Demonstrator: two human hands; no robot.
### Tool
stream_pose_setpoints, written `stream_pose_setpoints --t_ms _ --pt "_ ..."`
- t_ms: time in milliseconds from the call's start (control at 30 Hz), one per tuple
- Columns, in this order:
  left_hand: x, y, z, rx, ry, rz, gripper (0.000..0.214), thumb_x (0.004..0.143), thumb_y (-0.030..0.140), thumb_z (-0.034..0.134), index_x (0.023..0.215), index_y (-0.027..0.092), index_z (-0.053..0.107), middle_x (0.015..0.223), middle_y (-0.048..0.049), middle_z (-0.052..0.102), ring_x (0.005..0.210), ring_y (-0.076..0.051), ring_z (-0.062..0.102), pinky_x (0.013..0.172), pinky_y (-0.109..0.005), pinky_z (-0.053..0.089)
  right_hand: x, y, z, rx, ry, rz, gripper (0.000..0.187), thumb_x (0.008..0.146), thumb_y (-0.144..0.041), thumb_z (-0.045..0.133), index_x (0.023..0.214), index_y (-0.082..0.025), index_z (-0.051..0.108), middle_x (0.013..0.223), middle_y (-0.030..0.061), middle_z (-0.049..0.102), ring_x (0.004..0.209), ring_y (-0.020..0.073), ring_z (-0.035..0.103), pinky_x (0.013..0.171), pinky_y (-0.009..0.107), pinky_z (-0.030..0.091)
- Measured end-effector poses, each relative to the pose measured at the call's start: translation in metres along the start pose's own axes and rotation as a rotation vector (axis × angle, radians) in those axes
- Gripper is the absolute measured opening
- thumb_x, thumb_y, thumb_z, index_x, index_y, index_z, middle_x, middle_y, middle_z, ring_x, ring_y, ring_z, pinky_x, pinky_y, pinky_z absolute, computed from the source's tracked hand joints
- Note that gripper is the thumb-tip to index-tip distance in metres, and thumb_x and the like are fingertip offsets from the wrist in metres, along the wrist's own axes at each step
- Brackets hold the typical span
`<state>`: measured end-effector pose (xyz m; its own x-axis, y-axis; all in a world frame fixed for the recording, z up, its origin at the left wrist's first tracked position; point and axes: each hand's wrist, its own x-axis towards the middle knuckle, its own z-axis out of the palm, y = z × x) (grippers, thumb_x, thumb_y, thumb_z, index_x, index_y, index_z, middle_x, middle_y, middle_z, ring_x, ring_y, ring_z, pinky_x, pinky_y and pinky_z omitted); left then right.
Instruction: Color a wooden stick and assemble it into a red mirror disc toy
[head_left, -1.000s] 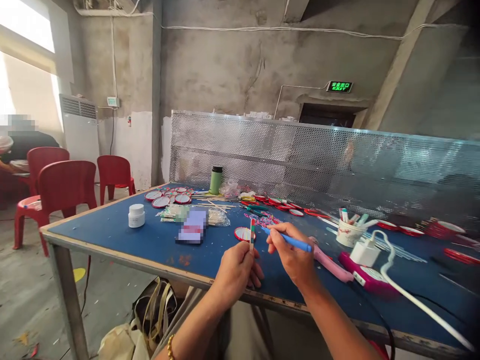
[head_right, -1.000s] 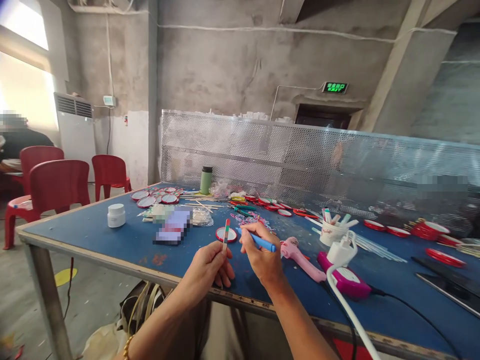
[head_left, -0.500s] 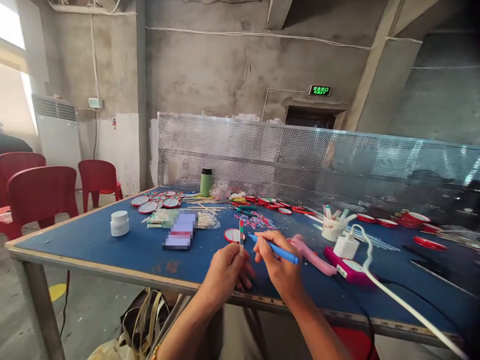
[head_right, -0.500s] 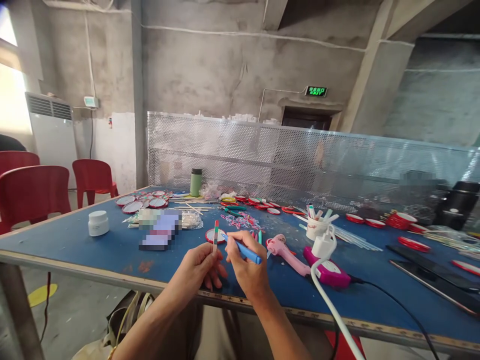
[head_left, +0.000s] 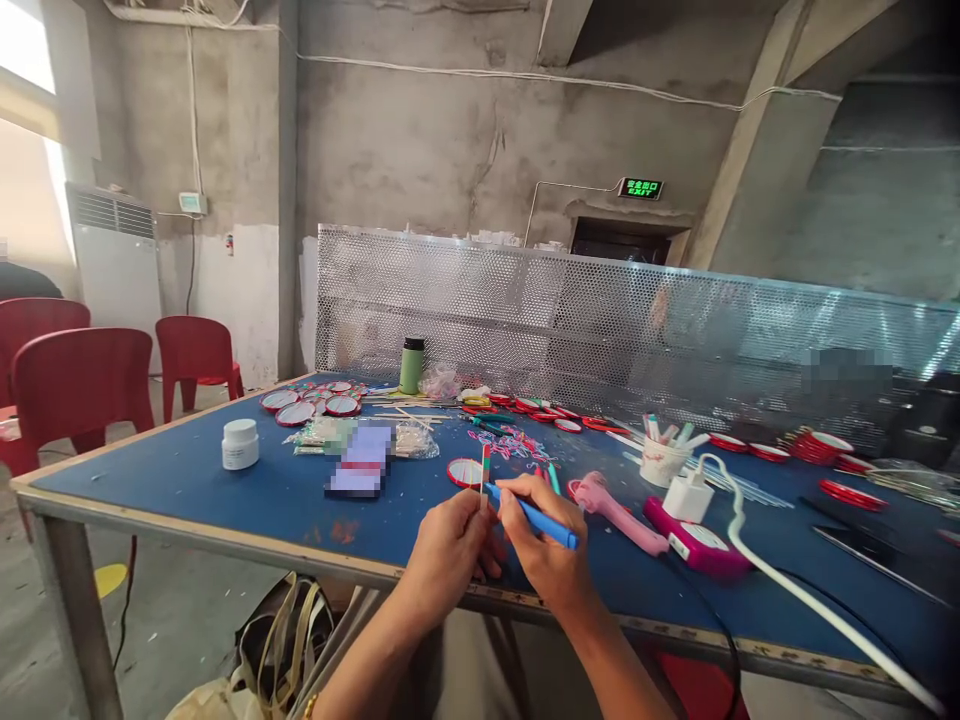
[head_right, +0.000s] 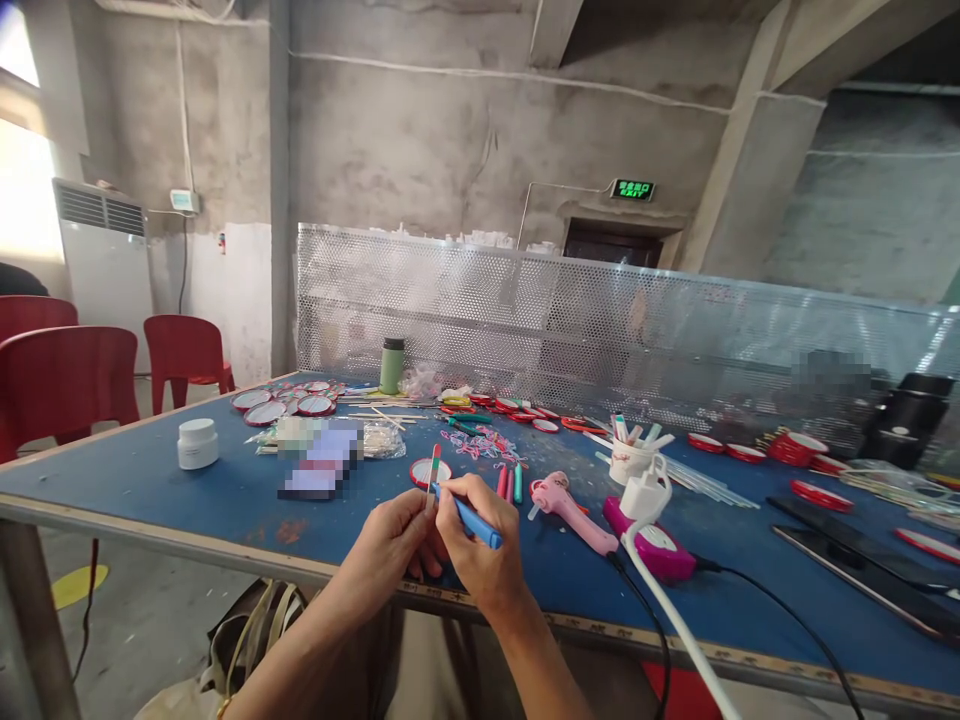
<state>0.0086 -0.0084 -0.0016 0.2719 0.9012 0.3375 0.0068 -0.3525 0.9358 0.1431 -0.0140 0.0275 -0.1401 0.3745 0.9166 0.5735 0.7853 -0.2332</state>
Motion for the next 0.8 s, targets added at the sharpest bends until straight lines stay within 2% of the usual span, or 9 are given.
stream_pose_setpoints --t_ms 133,800 --pt "0.0002 0.0001 -0.0003 0.014 -0.001 -0.001 0.031 0.095 0.044 0.042 0.078 0.021 0.052 0.066 -0.0027 0.069 0.052 -0.014 0.065 0.046 -0.021 0.043 -0.0002 0.0004 0.0001 0.014 -0.017 0.024 0.014 0.093 -0.017 0.054 0.084 -0.020 0.065 0.064 -0.0032 0.062 0.050 0.0111 0.059 0.050 0.022 0.046" --pt "-0.0001 0.0030 -0.0015 -0.008 -0.009 -0.014 0.027 0.094 0.040 0.042 0.078 0.021 0.052 0.065 -0.0022 0.069 0.052 -0.014 0.065 0.047 -0.020 0.044 -0.0017 -0.0002 -0.0003 -0.019 -0.023 0.039 0.016 0.094 -0.018 0.054 0.081 -0.020 0.063 0.063 -0.0037 0.061 0.050 0.0108 0.057 0.053 0.023 0.046"
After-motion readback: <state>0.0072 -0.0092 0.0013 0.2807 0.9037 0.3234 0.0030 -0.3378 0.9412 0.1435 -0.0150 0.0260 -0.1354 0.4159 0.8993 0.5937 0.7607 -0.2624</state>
